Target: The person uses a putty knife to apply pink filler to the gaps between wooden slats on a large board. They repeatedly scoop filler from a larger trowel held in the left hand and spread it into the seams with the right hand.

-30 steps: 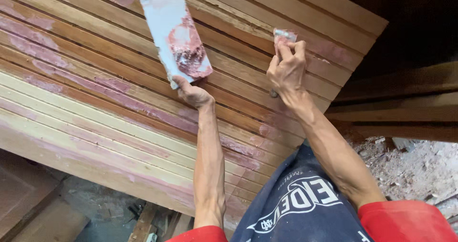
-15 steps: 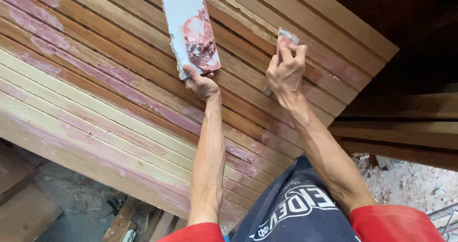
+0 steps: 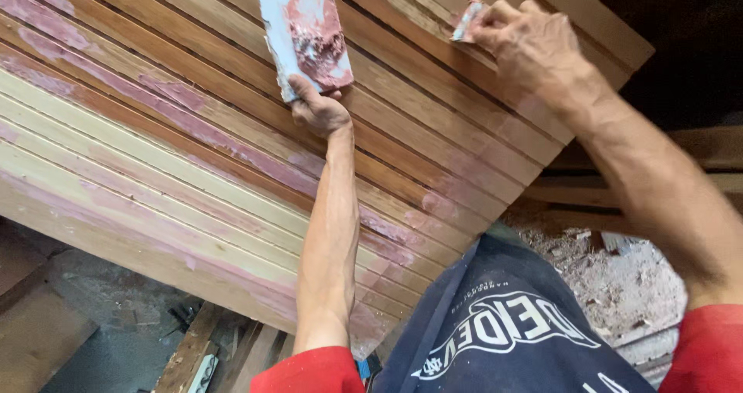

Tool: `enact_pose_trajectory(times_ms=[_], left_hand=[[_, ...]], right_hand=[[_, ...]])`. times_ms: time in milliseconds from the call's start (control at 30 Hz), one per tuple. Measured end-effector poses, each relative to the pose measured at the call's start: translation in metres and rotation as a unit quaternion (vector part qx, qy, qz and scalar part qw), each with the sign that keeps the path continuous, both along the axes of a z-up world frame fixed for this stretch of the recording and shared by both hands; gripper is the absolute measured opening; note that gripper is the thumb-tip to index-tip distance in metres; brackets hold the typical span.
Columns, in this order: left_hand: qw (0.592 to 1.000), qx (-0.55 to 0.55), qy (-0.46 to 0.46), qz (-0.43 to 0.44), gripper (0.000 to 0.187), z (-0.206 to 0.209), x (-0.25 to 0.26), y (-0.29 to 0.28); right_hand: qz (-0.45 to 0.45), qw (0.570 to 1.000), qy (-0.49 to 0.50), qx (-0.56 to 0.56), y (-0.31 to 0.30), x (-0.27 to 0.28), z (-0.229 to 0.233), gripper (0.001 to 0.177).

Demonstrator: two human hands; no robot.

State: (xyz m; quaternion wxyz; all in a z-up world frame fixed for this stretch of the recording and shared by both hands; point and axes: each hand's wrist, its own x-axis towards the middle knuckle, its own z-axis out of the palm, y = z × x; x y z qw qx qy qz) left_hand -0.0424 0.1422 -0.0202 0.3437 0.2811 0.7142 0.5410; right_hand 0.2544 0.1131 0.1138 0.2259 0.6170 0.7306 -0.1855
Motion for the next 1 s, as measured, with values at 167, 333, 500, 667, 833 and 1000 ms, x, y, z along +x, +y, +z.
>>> enact_pose_trajectory(times_ms=[167,333,500,667,833,1000], left_hand=[[1.0,0.002,0.0,0.004,0.077,-0.003,-0.001,0.0],[1.0,0.017,-0.009,-0.018,0.078,-0.01,-0.006,0.0],[0.991,-0.005,-0.129,-0.044,0.074,-0.007,-0.016,-0.003],[0.972,0.061,-0.179,-0.141,0.063,0.042,-0.013,-0.046],[0.926,0.041,-0.293,-0.237,0.054,0.095,0.04,-0.129],[0.834,-0.057,-0.492,-0.245,0.055,0.139,0.081,-0.193]], right_hand=[[0.042,0.997,-0.065,-0.022,-0.038,0.032,0.014,0.048],[0.01,0.997,-0.073,-0.036,-0.095,0.065,0.022,0.038],[-0.058,0.998,-0.036,-0.001,-0.145,0.082,0.026,0.041],[-0.146,0.989,0.019,0.024,-0.193,0.088,0.039,0.04],[-0.226,0.852,0.339,0.329,-0.232,0.021,0.057,0.019],[-0.258,0.735,0.456,0.43,-0.235,-0.057,0.055,0.023]])
